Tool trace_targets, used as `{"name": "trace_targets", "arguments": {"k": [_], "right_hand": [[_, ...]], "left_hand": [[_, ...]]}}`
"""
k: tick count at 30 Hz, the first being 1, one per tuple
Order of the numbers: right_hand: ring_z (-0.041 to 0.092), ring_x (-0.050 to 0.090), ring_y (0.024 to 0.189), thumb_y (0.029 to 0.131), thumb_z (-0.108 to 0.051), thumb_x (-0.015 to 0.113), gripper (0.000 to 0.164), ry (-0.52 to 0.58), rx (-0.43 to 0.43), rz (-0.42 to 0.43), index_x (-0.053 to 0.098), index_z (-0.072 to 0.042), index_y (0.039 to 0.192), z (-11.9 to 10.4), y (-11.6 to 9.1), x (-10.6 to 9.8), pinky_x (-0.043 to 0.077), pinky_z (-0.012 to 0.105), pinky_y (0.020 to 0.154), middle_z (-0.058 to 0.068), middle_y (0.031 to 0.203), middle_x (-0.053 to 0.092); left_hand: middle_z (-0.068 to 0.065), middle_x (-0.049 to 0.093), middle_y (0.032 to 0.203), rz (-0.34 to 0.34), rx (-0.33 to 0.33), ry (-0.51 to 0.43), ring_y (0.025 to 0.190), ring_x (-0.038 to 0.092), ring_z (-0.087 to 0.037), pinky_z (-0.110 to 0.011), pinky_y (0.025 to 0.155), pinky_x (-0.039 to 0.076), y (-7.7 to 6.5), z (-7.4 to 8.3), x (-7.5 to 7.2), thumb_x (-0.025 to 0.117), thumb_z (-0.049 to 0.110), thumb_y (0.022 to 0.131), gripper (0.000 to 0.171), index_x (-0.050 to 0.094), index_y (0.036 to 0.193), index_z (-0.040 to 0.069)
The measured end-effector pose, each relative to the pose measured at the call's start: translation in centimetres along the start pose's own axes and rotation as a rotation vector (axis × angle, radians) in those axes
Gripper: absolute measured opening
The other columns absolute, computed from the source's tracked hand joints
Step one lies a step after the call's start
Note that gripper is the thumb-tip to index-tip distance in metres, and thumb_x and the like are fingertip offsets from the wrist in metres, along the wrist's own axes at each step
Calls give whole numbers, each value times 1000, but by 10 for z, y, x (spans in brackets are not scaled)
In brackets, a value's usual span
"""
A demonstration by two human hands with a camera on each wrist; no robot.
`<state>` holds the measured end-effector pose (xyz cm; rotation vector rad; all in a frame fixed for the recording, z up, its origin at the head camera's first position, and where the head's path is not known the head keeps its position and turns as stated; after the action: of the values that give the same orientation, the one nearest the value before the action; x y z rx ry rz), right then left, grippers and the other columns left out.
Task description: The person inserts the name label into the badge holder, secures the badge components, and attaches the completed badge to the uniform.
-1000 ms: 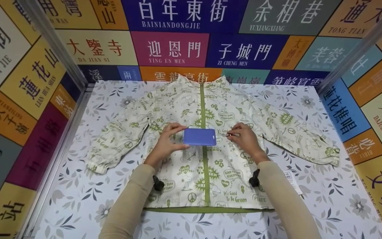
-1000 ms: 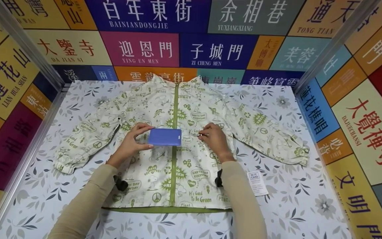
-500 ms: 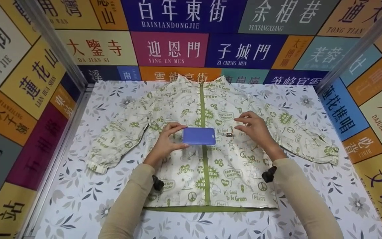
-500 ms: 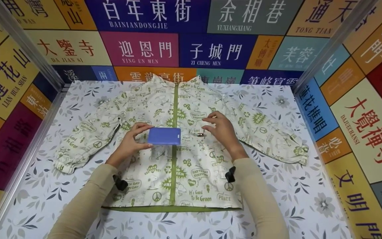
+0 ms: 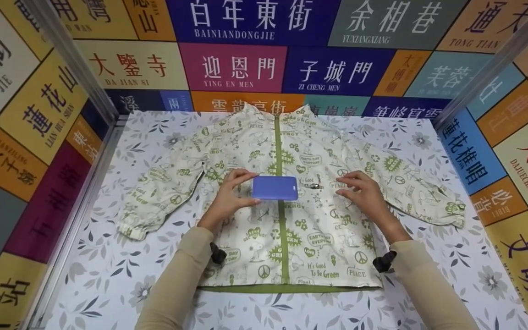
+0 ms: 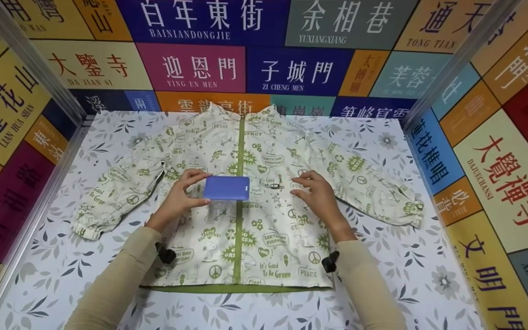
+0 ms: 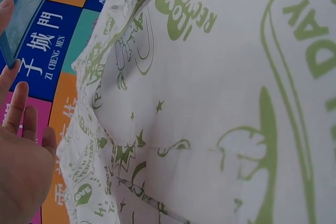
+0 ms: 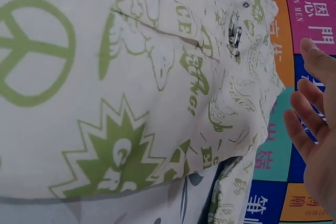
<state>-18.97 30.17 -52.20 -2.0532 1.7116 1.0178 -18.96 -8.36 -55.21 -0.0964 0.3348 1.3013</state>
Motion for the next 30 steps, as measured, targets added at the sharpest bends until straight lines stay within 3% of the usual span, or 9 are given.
{"name": "trace_targets", "arguments": {"k": [4, 8, 11, 16, 23, 26, 30], "right_hand": [[30, 59, 103, 88, -22, 74, 36, 10, -24, -10, 70, -19, 124, -7, -2, 11, 52, 45, 85, 5, 122, 61], [19, 60, 102, 89, -23, 73, 40, -7, -73, -19, 67, -22, 128, -20, 0, 21, 54, 44, 84, 1, 121, 63], [19, 61, 102, 93, -26, 69, 40, -14, -113, -36, 64, -23, 133, -33, 2, 27, 55, 44, 84, 0, 123, 63], [32, 58, 113, 97, -28, 64, 53, 23, -142, -124, 48, -23, 147, -55, 7, 37, 52, 50, 91, 7, 135, 58], [34, 48, 134, 78, -38, 83, 93, 1, -72, -285, 33, -25, 155, -70, 11, 49, 42, 58, 110, 4, 151, 42], [33, 49, 133, 72, -37, 88, 99, -31, -73, -295, 36, -20, 154, -71, 13, 53, 42, 56, 111, 6, 149, 44], [31, 53, 128, 70, -39, 89, 94, -51, -82, -278, 43, -18, 150, -71, 14, 57, 45, 54, 108, 8, 142, 51]], "left_hand": [[0, 48, 138, 1, 19, -16, 137, 34, -24, -57, 116, 29, -1, 4, 5, 90, 23, 71, 68, 62, 134, 23], [-1, 48, 137, -12, 44, -19, 135, 34, -24, -56, 114, 31, -1, 6, 11, 90, 21, 72, 68, 63, 134, 21], [0, 47, 137, -26, 43, -4, 134, 34, -23, -55, 114, 32, -2, 8, 15, 88, 18, 73, 67, 62, 135, 19], [2, 47, 138, -30, 34, 15, 134, 35, -22, -53, 116, 32, -1, 10, 19, 90, 21, 71, 69, 62, 135, 22], [4, 47, 137, -24, 37, 17, 134, 34, -21, -53, 117, 30, -2, 11, 23, 91, 21, 69, 71, 63, 134, 25], [3, 47, 138, -26, 39, 1, 135, 33, -21, -54, 117, 30, -2, 10, 24, 90, 16, 69, 71, 62, 135, 22], [1, 46, 139, -27, 45, -14, 135, 33, -23, -55, 118, 28, -2, 10, 24, 90, 13, 70, 72, 61, 136, 18]]}}
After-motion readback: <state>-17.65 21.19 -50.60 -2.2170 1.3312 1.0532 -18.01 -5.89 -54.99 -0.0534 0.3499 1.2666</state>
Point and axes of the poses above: each hand's wrist, its own y-axis towards the middle knuckle, its own x-axis out of the palm, z = x × y, the point moved 2 cm from there along y, towards the middle knuckle
